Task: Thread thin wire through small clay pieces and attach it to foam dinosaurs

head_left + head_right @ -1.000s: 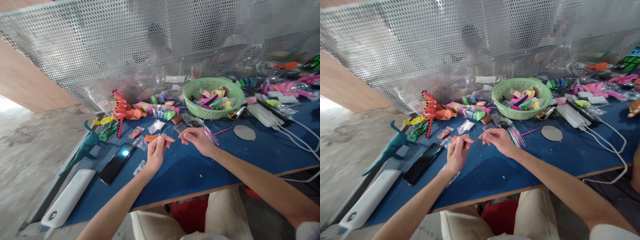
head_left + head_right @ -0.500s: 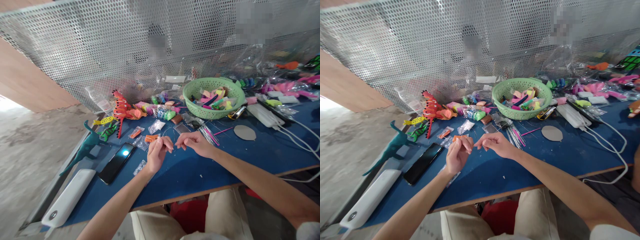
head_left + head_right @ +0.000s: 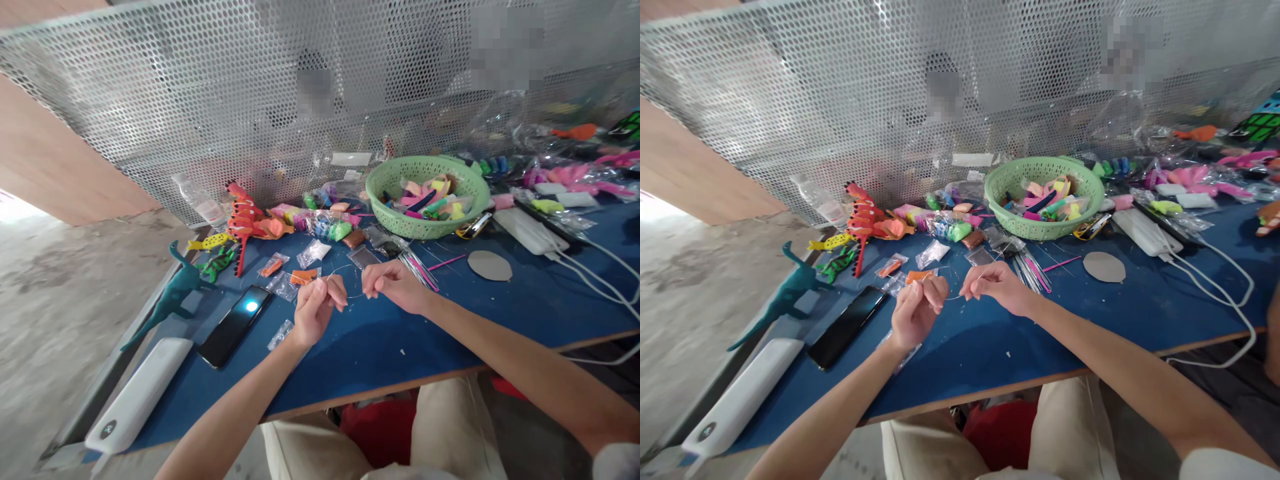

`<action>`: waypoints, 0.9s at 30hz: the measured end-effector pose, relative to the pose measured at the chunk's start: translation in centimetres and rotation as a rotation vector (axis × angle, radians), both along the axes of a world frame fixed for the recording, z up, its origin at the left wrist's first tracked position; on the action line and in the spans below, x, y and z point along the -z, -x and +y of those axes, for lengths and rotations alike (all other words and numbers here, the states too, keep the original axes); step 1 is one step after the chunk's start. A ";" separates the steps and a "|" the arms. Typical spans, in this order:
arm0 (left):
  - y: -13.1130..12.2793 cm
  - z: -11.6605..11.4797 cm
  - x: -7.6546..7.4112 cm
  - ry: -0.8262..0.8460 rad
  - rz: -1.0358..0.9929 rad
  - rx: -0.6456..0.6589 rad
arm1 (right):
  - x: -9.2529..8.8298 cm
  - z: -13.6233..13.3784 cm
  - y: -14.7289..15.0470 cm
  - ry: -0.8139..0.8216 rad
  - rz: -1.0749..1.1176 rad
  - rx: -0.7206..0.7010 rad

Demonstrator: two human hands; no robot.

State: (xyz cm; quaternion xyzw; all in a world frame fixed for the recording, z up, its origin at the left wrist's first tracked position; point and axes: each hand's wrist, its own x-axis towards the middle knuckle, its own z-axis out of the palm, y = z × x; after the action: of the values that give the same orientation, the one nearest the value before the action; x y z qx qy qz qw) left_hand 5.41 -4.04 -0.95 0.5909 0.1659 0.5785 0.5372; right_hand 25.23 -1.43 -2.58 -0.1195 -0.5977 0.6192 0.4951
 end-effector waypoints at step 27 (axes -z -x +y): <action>0.2 0.2 -0.6 0.066 -0.010 -0.028 | -0.1 -0.1 0.2 0.227 0.094 0.033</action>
State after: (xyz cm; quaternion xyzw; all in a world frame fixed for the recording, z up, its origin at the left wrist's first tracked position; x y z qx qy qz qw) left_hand 5.20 -3.81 -0.34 0.5676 0.1905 0.5831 0.5491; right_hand 25.01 -1.52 -2.51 -0.1553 -0.4977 0.6797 0.5159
